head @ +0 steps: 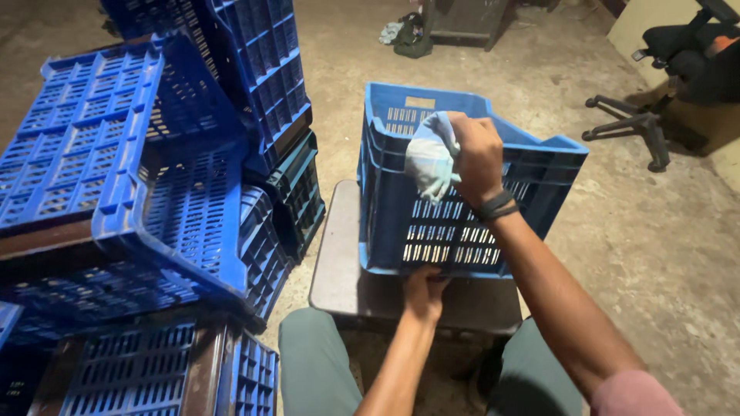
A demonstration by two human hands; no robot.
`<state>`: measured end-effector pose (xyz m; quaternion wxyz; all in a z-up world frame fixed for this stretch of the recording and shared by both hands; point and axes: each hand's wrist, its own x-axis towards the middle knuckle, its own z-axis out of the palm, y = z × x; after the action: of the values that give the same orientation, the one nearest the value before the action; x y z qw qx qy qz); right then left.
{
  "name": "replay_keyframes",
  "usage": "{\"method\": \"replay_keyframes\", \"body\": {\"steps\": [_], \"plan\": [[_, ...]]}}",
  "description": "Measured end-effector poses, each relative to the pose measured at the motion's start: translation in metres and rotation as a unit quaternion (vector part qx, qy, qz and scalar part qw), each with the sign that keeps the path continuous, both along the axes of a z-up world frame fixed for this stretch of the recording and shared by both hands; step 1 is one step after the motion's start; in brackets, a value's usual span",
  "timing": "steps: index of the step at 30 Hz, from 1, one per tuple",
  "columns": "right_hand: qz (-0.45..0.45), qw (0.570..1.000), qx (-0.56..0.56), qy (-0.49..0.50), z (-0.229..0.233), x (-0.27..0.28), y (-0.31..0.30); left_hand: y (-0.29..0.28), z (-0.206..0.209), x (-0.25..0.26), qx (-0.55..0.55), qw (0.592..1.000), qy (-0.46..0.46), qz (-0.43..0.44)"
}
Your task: The person wipes the top and sides of a blue plastic crate with a cloth, then flips it to wipe the interior. The crate is handled one at a time and remains on a small stool during the task.
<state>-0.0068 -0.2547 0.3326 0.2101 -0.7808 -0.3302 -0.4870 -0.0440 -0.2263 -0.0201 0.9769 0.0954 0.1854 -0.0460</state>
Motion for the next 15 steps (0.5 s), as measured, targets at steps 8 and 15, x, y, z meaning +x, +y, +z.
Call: {"method": "replay_keyframes", "body": {"steps": [8, 15], "plan": [[-0.041, 0.972, 0.225, -0.056, 0.019, -0.048, -0.1, 0.055, 0.023, 0.01, -0.029, 0.999, 0.011, -0.042], [-0.148, 0.975, 0.106, -0.125, -0.013, -0.079, -0.127, 0.072, 0.07, 0.009, 0.023, 0.999, 0.021, -0.03]]}}
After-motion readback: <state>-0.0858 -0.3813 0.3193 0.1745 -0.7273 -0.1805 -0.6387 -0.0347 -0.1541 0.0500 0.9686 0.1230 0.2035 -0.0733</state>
